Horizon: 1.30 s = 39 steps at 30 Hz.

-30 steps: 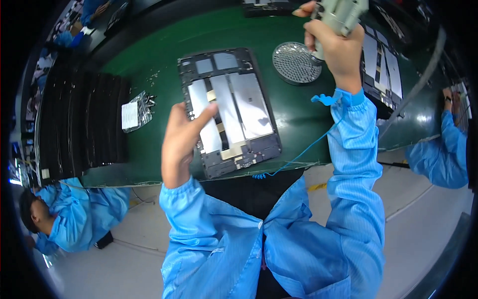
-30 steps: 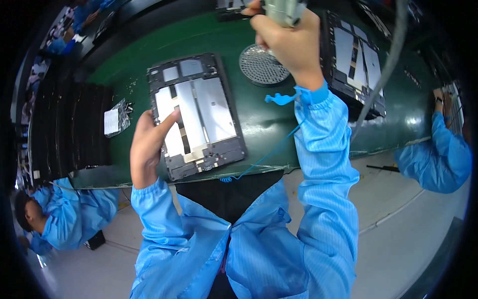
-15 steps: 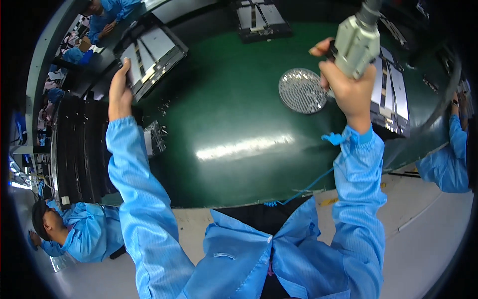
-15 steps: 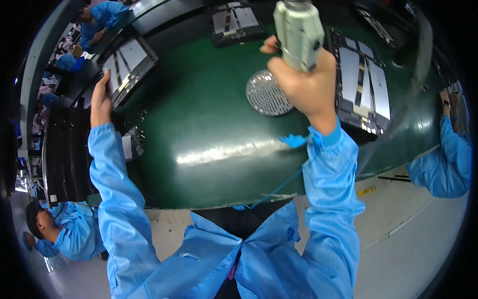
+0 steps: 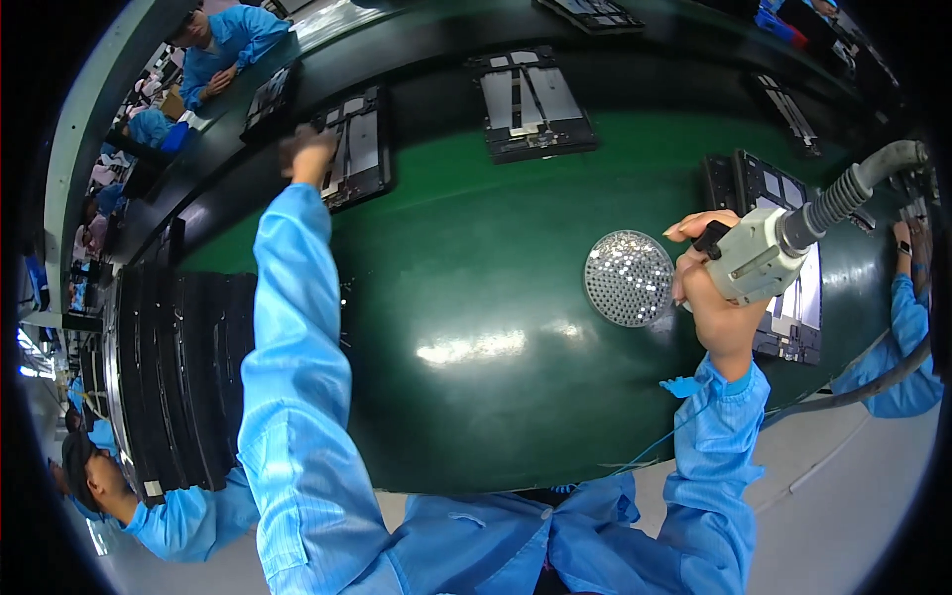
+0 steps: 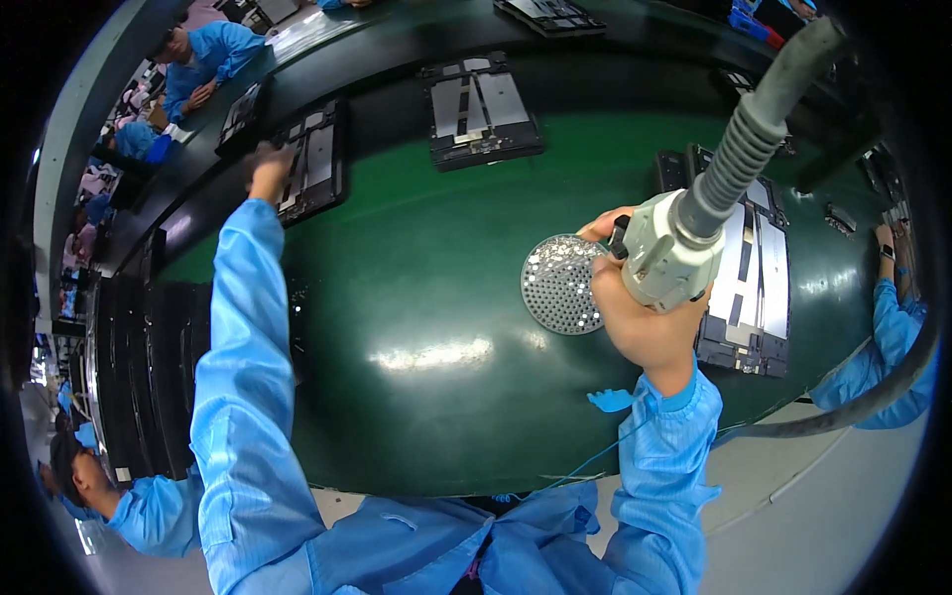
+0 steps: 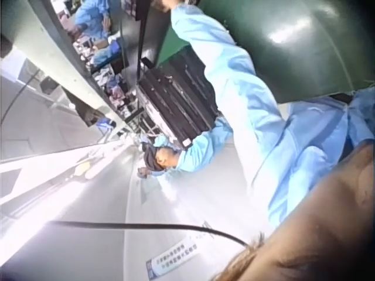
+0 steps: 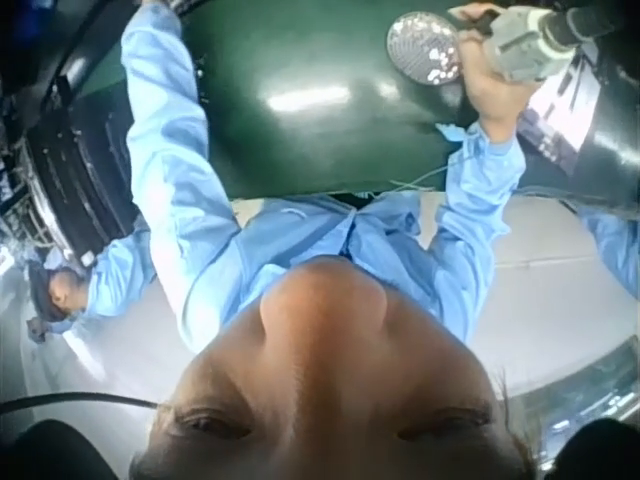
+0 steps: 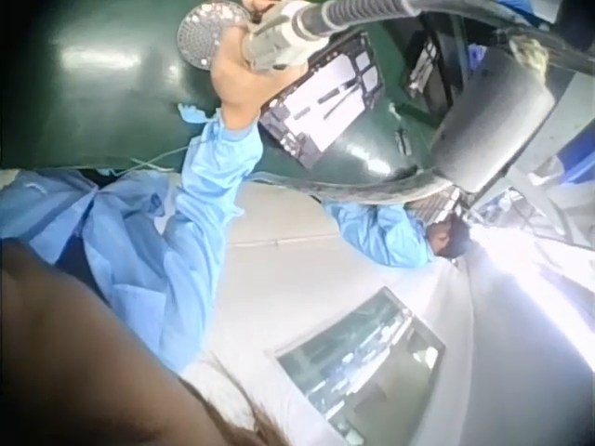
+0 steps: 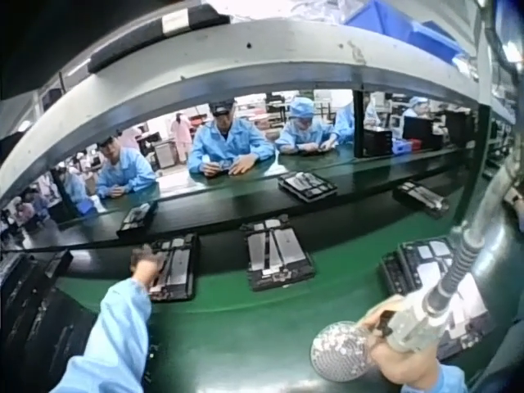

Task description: The person assembles internal components of tablet devices by securing internal ribbon cables and other parts into a tablet chassis with screws, using an electric screwdriver.

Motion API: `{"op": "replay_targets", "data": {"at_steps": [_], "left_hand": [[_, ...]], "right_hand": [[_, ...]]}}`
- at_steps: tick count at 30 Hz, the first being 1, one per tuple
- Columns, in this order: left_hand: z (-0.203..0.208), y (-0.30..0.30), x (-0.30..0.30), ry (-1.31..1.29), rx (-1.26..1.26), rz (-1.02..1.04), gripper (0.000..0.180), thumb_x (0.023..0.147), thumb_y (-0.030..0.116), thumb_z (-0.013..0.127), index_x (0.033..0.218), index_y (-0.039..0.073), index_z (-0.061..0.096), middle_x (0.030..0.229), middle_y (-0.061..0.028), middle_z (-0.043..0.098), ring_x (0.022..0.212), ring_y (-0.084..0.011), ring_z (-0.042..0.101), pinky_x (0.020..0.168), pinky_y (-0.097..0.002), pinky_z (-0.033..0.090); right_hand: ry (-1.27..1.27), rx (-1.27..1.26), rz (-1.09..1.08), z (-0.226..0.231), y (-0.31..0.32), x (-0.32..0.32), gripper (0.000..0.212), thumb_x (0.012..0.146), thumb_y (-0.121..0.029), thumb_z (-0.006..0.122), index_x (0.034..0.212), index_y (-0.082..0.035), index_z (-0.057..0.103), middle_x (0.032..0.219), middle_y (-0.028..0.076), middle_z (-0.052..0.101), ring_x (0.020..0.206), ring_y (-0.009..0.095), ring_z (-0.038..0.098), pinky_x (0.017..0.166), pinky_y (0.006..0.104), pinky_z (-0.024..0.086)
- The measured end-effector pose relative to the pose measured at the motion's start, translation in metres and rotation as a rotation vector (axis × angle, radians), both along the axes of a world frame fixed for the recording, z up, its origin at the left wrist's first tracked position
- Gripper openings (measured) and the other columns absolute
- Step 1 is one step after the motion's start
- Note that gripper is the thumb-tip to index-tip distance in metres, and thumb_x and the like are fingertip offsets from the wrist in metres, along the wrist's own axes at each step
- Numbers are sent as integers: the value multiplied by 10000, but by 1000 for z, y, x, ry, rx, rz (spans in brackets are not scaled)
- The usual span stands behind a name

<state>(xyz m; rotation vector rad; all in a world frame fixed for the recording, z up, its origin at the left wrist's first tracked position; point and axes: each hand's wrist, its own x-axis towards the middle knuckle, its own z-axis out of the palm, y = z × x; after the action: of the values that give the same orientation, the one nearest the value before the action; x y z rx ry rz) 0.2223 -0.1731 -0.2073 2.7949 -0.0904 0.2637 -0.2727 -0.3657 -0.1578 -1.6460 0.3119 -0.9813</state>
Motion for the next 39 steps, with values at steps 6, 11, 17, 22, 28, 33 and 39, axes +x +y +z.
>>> {"op": "replay_targets", "data": {"at_steps": [6, 11, 17, 22, 28, 33, 39], "left_hand": [[6, -167, -95, 609, -372, -449, 1081, 759, 775, 645, 1319, -142, 521, 1240, -296, 628, 1035, -336, 701, 818, -483, 573], [-53, -203, -51, 467, -163, -408, 872, 686, 677, 789, 1148, -57, 694, 1208, -186, 678, 1052, -263, 679, 911, -310, 522], [-18, -217, -96, 360, -586, -398, 678, 788, 448, 808, 1093, -142, 668, 1169, -291, 672, 1137, -404, 644, 949, -402, 509], [37, -131, -162, 392, -856, -539, 674, 885, 373, 736, 1206, -177, 514, 1091, -250, 671, 985, -281, 680, 846, -376, 544], [29, 74, -323, 532, -1204, -478, 443, 1002, 244, 610, 1245, -120, 539, 1135, -155, 673, 959, -161, 664, 846, -283, 525], [-13, 143, -398, 689, -1117, -234, 465, 984, 249, 635, 1270, -108, 554, 1136, -184, 671, 1015, -193, 658, 862, -291, 513], [-26, 141, -410, 63, -374, -329, 481, 875, 347, 742, 1101, -74, 685, 966, -181, 588, 846, -294, 598, 781, -372, 507]], "right_hand": [[-19, 18, -27, -2, -2, 1, 328, 760, 98, 594, 1082, 34, 592, 989, 125, 659, 921, 229, 682, 804, 360, 561], [-1, -80, -8, 12, 4, 9, 257, 704, 65, 618, 957, 41, 658, 866, 120, 701, 801, 186, 691, 752, 312, 544], [1, -21, -26, 7, 8, -1, 255, 718, 85, 594, 966, 50, 640, 878, 116, 688, 821, 199, 694, 757, 316, 550], [-66, 51, -6, 2, 9, 5, 309, 757, 117, 578, 1056, 47, 608, 932, 104, 676, 944, 207, 682, 836, 336, 541], [32, -149, -50, 17, 10, 19, 383, 889, -15, 657, 1271, 2, 626, 1067, 50, 738, 577, 22, 520, 521, 191, 424], [26, -268, 24, 9, 4, 24, 395, 997, -257, 524, 1171, 67, 669, 1101, 145, 718, 606, 65, 539, 571, 222, 446], [28, -250, 40, 8, 22, 21, 403, 979, -219, 560, 1228, 93, 611, 1076, 172, 714, 615, 85, 567, 571, 236, 474]]}}
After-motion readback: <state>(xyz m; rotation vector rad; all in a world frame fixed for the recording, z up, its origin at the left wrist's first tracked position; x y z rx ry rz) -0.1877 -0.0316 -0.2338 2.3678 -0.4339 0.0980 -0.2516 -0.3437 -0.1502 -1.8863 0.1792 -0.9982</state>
